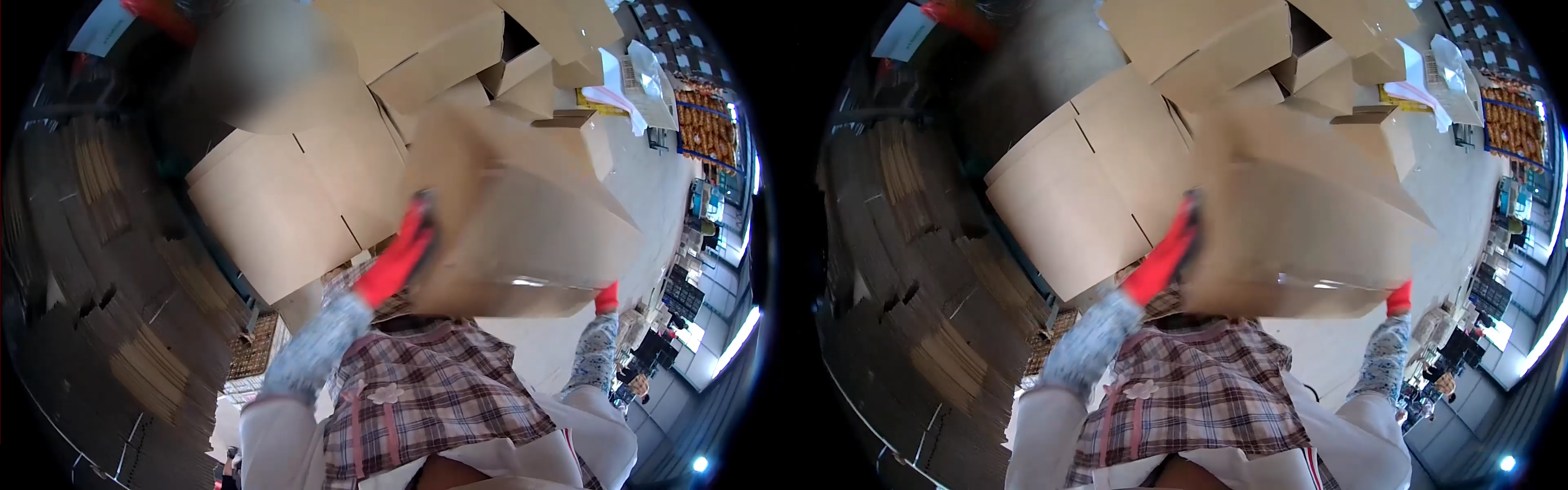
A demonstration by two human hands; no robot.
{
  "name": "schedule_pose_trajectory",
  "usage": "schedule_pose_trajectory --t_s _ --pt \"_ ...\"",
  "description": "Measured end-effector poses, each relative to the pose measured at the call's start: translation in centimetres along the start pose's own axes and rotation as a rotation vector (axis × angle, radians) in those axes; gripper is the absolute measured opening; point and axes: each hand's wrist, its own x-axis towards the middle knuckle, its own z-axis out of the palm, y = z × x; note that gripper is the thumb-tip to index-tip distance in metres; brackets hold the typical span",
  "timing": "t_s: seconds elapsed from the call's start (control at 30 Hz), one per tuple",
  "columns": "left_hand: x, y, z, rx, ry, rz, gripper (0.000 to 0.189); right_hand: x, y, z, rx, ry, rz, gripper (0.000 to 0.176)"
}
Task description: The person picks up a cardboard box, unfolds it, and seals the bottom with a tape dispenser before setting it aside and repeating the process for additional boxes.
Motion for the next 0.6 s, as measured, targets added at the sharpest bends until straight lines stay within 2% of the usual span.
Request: schedule_pose_trajectory --t_s 0.03,0.07,0.1,0.13,0.2,0.27,0.3,0.33,0.37,0.4,0.47,0.5,0.53,0.57,0.6 --pt "4.0 0.7 1.4 0.19 -0.102 0.084 0.057 -0.2 0.5 -2.0 0.2 0.11 0.024 0.038" --pt "7.9 0.4 2.3 0.418 -0.144 0.135 0.059 0.5 4.8 -4.0 0.216 0.136 -0.04 0.039" --pt "10.9 -0.6 2.6 0.635 -0.105 0.093 0.055 1.2 9.0 -5.8 0.231 0.161 -0.106 0.039" --pt "14.8 -6.1 1.2 1.153 -0.143 0.543 0.052 1.9 13.0 -7.6 0.244 0.185 -0.172 0.04" --pt "16.4 -5.4 1.8 0.547 0.014 -0.051 0.049 4.8 11.3 4.5 0.335 0.799 -0.073 0.047" --pt "15.0 -7.1 0.3 0.605 0.088 -0.105 0.049 9.1 13.5 12.7 0.853 0.897 0.039 0.051" --pt "13.1 -8.2 -1.2 0.667 0.143 -0.161 0.049 12.6 20.6 12.7 0.953 0.811 0.132 0.05" --pt "11.1 -9.8 -3.1 0.549 0.165 -0.277 0.049 15.9 27.5 12.5 1.046 0.726 0.231 0.049" --pt "8.5 -12.1 -5.6 0.429 0.193 -0.39 0.049 17.5 25.3 16.9 0.963 0.641 0.243 0.046" --pt "5.4 -16.6 -8.8 0.488 0.271 -0.368 0.048 19.4 22.7 20.0 0.861 0.514 0.232 0.044" --pt "-1.4 -18.8 -13.7 0.307 0.458 -0.557 0.051 22.2 18.7 23.4 0.692 0.291 0.177 0.041" --pt "-4.8 -21.3 -16.8 0.466 0.558 -0.589 0.051 23.6 17.2 25.0 0.578 0.312 0.155 0.048" --pt "-8.4 -22.6 -19.6 0.468 0.648 -0.654 0.053 24.1 15.7 26.1 0.46 0.34 0.131 0.056" --pt "-12.5 -25.6 -22.8 0.544 0.753 -0.64 0.054 23.2 13.3 28.0 0.493 0.337 0.163 0.053" --pt "-14.4 -22.8 -23.3 0.595 0.88 -0.679 0.055 23.1 14.1 29.5 0.482 0.333 0.167 0.053"
